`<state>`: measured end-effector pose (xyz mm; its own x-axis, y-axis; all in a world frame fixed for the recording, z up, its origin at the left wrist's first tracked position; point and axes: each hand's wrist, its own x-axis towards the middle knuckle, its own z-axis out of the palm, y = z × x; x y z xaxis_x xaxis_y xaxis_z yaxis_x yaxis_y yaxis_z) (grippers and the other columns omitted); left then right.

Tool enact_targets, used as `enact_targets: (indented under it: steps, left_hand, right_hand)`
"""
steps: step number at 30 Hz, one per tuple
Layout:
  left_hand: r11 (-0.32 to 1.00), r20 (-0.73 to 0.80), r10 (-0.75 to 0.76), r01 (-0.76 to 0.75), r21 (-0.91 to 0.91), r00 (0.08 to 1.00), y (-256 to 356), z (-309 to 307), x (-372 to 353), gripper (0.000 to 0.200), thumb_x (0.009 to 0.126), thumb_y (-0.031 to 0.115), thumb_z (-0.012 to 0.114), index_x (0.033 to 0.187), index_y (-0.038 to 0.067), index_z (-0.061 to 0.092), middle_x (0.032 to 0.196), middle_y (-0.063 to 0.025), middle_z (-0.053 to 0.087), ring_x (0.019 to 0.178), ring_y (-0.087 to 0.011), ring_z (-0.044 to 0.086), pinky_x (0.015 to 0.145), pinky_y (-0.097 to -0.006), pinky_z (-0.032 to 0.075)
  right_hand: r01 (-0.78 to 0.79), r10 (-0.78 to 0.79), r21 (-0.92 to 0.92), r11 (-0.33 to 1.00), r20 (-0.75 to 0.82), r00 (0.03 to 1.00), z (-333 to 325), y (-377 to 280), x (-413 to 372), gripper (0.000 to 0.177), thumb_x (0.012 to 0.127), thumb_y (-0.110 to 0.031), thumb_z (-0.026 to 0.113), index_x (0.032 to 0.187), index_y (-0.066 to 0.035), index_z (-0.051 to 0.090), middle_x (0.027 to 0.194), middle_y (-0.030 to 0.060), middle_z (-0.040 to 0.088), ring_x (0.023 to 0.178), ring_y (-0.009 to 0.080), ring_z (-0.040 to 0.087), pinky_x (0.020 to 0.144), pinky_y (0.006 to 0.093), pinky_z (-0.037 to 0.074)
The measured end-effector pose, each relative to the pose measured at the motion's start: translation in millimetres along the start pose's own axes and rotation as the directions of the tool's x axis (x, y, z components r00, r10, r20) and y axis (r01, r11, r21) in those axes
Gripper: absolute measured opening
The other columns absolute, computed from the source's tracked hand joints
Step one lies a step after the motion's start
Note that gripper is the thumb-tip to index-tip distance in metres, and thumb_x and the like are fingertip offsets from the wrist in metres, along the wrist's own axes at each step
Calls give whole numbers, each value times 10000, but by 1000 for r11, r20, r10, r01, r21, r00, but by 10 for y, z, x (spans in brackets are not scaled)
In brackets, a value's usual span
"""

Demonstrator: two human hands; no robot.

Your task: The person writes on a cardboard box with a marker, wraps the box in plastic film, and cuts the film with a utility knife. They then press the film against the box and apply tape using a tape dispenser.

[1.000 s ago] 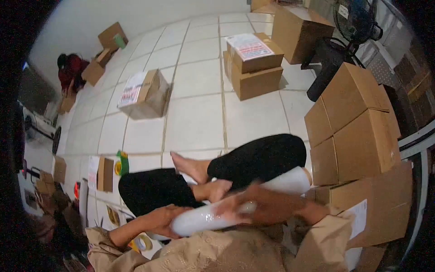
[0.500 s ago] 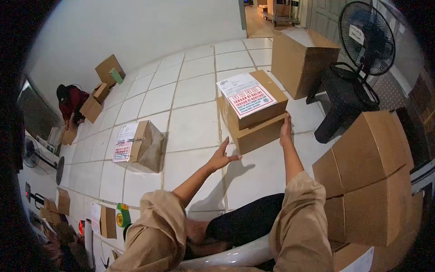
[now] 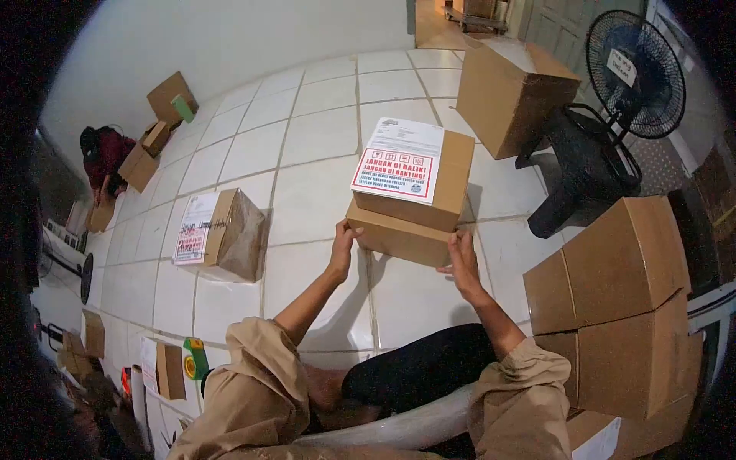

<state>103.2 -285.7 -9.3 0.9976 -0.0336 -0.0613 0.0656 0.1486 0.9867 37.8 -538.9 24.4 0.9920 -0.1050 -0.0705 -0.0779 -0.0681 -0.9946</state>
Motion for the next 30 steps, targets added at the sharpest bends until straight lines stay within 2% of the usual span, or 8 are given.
enact_targets:
  steps: [9,13,15,18,21,24,25,30]
  left_hand:
    - [995,142,-85,78,57,986,34,-537,-782,536,850,326,493,1252,-5,366,1216,-134,445,1174,-218,396,1018,-352,274]
    - [985,259,-171,157,75,951,-66,-927,-677,555,883,442,426,1269,46,392,1237,-99,443,1176,-217,399,1032,-372,253]
    - [967,91,-254,254,13,963,-139,-959,-411,633,903,532,358,1358,94,329,1331,-94,405,1226,-219,370,1055,-417,219]
    - [988,-130,-152,153,5,980,-287,-603,-4,675,900,559,353,1391,98,300,1358,-120,401,1262,-214,341,1052,-401,234]
    - [892,96,-158,184,-413,983,-812,-303,294,728,897,586,333,1395,59,276,1368,-144,388,1253,-203,376,1031,-299,301]
    - [776,407,-221,413,-476,886,33,-298,-174,751,923,557,275,1427,27,107,1489,-108,122,1366,-239,128,1106,-329,130]
    - [794,420,-199,397,-460,885,34,-334,-229,747,922,554,283,1438,65,53,1491,-99,112,1358,-236,159,1096,-334,184]
    - [907,173,-176,228,-354,969,-248,-615,-532,680,935,526,277,1449,162,21,1482,-95,148,1331,-222,235,1084,-325,224]
  right_hand:
    - [-243,200,126,962,281,939,-334,99,-585,640,864,-657,291,1231,-135,339,1297,111,316,1226,340,330,712,501,514]
    - [-433,368,197,880,295,882,-754,345,-71,595,871,-622,343,1202,-134,416,1205,76,444,1191,245,397,745,416,506]
    - [-184,197,82,979,-196,961,-672,514,321,613,872,-617,358,1248,-135,407,1226,79,460,1154,216,448,801,419,483]
    - [-183,190,65,981,-122,974,-386,520,643,616,875,-610,359,1254,-126,402,1223,82,464,1147,215,455,809,412,482]
    - [-204,206,62,977,-23,978,-62,523,718,621,881,-600,360,1262,-111,395,1219,87,469,1136,214,466,821,403,480]
    - [-224,222,36,974,41,974,21,459,646,627,886,-590,361,1271,-96,388,1215,91,475,1125,213,476,833,394,479]
    - [-228,225,28,973,69,972,50,432,603,628,888,-586,361,1274,-91,385,1213,92,477,1122,213,480,837,390,478]
    - [-204,191,25,979,256,948,362,395,293,637,897,-569,363,1288,-66,373,1207,100,486,1104,211,497,857,375,476]
